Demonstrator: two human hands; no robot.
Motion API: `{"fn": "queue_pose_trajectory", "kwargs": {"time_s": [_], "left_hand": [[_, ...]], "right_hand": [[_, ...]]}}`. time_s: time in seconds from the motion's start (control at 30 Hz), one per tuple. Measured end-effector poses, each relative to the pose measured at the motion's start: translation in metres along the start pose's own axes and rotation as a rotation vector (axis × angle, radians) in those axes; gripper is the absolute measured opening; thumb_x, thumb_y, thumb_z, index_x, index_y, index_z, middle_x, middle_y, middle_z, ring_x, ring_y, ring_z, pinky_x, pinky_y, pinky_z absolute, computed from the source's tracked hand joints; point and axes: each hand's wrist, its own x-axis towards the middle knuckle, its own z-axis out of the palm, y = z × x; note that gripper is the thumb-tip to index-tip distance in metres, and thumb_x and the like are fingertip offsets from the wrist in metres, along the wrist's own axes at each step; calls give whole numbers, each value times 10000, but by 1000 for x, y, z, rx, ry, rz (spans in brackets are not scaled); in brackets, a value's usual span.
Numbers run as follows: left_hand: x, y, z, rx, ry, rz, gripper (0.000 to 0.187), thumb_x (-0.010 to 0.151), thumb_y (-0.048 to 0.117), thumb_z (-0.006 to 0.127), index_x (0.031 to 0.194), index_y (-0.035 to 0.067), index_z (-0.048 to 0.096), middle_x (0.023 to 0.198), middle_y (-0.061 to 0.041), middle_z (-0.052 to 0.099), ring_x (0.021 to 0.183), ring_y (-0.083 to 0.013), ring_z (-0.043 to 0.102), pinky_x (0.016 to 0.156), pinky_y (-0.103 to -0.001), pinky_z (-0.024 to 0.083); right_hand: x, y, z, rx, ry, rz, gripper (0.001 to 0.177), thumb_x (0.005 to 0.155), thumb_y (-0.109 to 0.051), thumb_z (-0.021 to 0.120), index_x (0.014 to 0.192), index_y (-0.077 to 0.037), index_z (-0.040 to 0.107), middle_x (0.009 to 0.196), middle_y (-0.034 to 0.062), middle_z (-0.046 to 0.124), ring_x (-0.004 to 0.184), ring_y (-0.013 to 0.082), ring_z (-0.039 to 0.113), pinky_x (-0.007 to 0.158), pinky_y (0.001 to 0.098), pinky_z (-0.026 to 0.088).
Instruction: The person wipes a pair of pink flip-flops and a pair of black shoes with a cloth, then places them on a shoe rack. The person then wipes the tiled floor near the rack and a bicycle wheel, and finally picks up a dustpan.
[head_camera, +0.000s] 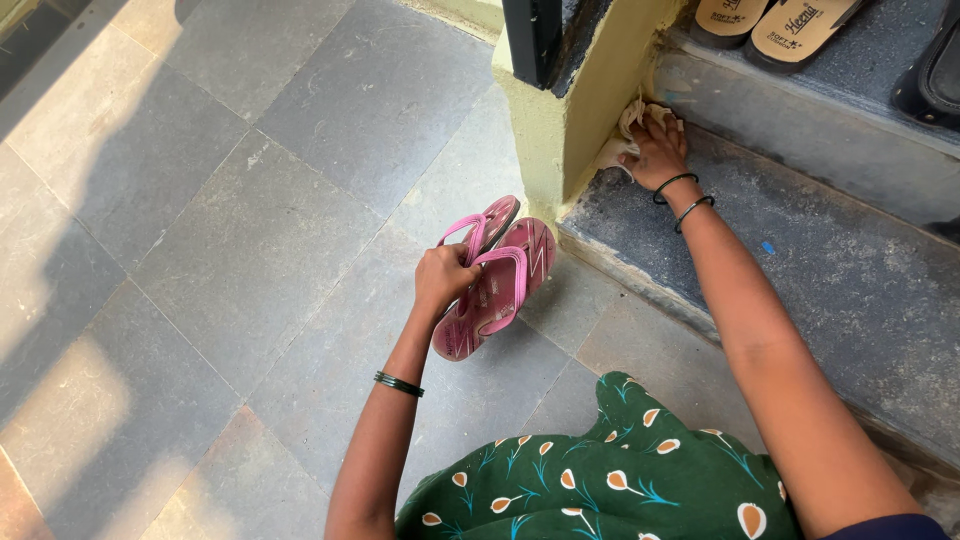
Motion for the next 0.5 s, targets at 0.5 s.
{"fn": "queue_pose_trajectory", "kwargs": {"time_s": [0.5], "left_hand": [[-4,41,-1,76,-110,89,243,668,277,776,849,118,808,730,-121,744,699,-290,729,689,-420,576]], "right_hand": [[-180,-31,-126,36,374,-26,424,779,80,574,1089,-99,800,1210,139,763,1123,346,647,964,465,509]]}}
